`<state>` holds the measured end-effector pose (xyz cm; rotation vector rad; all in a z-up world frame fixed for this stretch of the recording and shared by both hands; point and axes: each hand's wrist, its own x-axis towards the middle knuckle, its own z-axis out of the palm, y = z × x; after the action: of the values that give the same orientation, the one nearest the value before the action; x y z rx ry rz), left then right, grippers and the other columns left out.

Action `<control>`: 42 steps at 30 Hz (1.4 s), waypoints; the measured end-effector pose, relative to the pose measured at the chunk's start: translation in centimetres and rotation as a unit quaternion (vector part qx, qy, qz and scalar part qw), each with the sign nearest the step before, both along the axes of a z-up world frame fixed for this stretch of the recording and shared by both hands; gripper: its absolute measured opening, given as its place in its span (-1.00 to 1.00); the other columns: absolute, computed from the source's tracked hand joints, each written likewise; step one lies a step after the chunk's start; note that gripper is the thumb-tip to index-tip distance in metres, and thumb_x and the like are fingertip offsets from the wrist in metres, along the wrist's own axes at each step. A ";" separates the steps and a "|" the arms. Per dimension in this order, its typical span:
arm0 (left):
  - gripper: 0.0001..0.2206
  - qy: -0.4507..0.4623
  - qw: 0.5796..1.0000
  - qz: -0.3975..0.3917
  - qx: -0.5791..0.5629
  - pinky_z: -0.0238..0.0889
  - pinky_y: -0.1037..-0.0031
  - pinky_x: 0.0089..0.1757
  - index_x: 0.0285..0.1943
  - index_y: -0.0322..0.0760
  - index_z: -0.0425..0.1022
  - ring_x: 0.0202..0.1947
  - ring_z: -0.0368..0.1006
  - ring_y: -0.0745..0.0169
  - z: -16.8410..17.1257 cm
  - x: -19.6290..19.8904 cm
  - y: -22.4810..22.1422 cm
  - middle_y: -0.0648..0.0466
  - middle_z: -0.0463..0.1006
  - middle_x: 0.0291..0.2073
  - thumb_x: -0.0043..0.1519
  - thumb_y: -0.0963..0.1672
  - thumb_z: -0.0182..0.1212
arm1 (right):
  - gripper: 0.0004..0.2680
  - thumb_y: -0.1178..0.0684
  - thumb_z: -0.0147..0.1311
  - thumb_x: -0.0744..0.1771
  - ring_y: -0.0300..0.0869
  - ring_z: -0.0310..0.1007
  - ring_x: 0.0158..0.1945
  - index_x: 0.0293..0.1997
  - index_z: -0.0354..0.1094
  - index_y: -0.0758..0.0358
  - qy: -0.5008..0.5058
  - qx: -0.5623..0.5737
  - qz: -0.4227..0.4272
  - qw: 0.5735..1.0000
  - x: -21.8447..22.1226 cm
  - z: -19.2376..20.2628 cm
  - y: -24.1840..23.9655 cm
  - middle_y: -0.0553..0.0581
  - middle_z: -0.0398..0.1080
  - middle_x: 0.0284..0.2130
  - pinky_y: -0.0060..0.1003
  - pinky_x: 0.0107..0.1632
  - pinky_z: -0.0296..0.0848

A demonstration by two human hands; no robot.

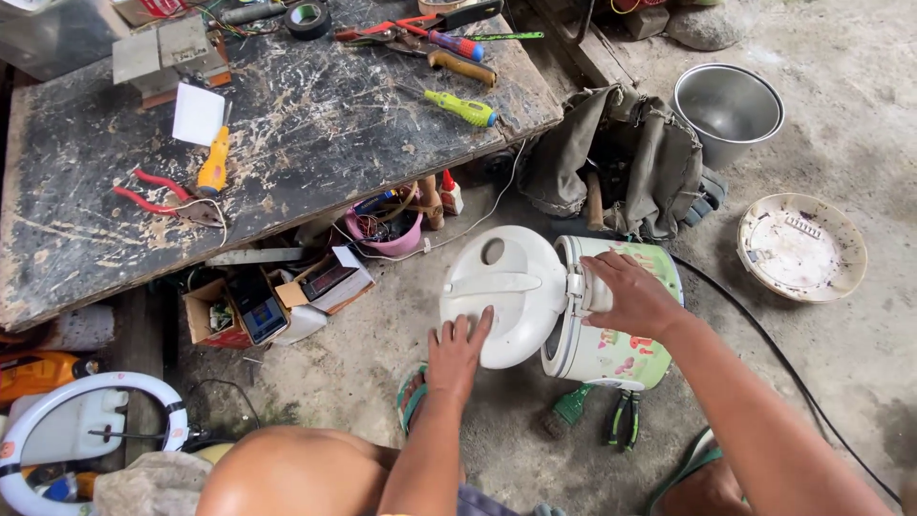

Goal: The person sits on the floor repairing a rice cooker. They use pliers to detach the heating base from the outer shell, brush the base, unscrew components with a screwdriver, reposition the base in the shell, and reassemble the cooker by fitting the lid and latching the handles.

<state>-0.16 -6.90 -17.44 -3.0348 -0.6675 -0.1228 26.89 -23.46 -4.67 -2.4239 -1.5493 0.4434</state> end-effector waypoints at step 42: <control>-0.76 -0.301 0.845 0.128 -0.424 0.37 0.20 -0.19 -0.16 -0.29 0.57 -0.23 0.54 -0.05 9.5 12.8 -7.6 -0.04 0.58 -0.23 0.22 -0.03 0.29 | -0.20 -0.04 0.42 0.08 0.06 0.17 0.40 0.46 -0.03 0.06 0.072 0.140 -0.063 0.986 -2.4 -1.2 -3.0 0.14 0.29 0.29 -0.04 0.48 0.03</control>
<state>12.60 -14.52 -7.99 -3.6520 -1.5096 -1.0805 24.49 -26.44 -5.84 -2.2056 -1.2946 0.3414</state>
